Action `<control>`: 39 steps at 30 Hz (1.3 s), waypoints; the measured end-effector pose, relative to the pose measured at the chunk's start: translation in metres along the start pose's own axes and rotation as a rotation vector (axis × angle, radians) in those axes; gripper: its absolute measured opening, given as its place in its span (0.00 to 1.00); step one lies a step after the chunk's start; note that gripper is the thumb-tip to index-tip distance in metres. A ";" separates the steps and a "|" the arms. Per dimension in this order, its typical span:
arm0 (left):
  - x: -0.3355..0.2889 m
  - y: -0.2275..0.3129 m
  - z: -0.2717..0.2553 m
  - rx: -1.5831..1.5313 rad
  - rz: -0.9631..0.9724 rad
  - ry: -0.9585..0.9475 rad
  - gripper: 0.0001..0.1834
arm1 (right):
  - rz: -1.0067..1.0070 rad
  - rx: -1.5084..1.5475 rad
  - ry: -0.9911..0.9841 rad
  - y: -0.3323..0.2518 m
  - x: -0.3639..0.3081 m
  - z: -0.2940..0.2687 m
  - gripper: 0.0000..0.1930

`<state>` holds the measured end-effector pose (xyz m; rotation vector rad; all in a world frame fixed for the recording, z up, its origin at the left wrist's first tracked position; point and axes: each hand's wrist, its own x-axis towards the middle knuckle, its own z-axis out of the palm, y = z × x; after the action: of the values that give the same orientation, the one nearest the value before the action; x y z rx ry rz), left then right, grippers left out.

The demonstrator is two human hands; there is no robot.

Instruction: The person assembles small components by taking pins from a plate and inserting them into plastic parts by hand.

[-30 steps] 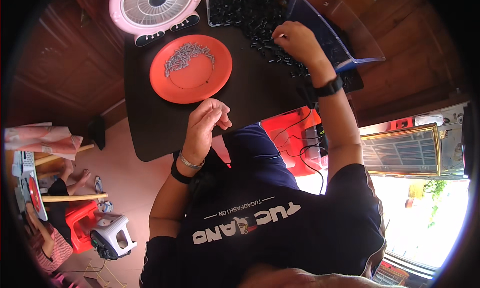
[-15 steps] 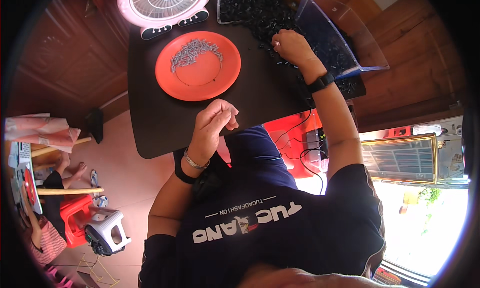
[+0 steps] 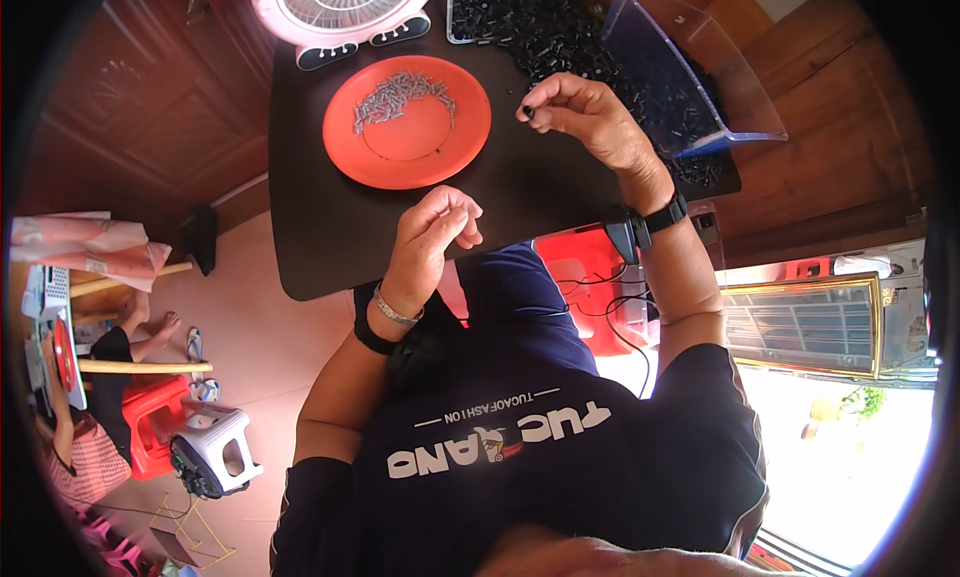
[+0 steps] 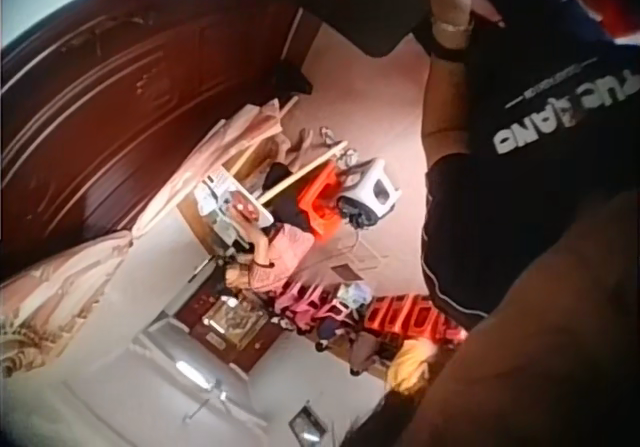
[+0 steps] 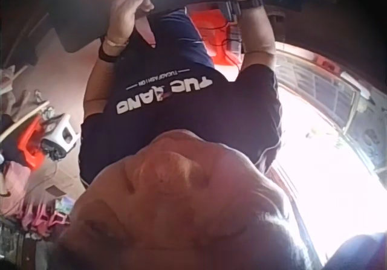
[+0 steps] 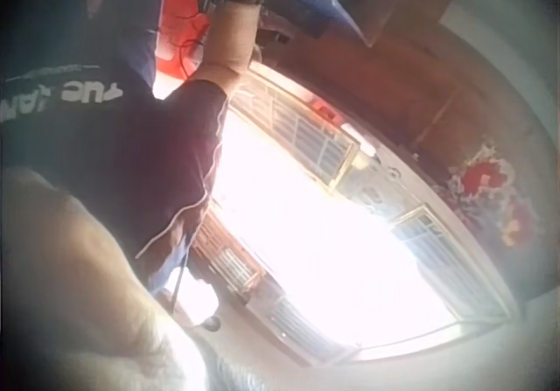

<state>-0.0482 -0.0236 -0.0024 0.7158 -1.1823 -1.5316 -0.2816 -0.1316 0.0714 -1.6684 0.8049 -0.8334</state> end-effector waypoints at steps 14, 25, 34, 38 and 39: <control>-0.001 0.001 -0.001 -0.013 -0.047 0.020 0.11 | 0.112 0.276 -0.073 -0.011 -0.014 0.063 0.12; -0.008 0.004 0.000 -0.193 0.015 0.145 0.11 | 0.142 0.178 -0.069 -0.016 -0.024 0.093 0.12; -0.023 0.002 -0.002 -0.068 0.115 0.266 0.09 | -0.204 -0.274 0.005 -0.016 -0.031 0.132 0.08; -0.024 0.007 -0.007 -0.050 0.184 0.271 0.10 | -0.363 -0.458 0.049 -0.013 -0.023 0.137 0.09; -0.023 0.007 -0.008 -0.047 0.189 0.278 0.11 | -0.375 -0.470 0.052 -0.012 -0.022 0.138 0.10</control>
<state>-0.0312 -0.0041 -0.0013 0.7370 -0.9735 -1.2538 -0.1758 -0.0416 0.0521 -2.2705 0.7732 -0.9982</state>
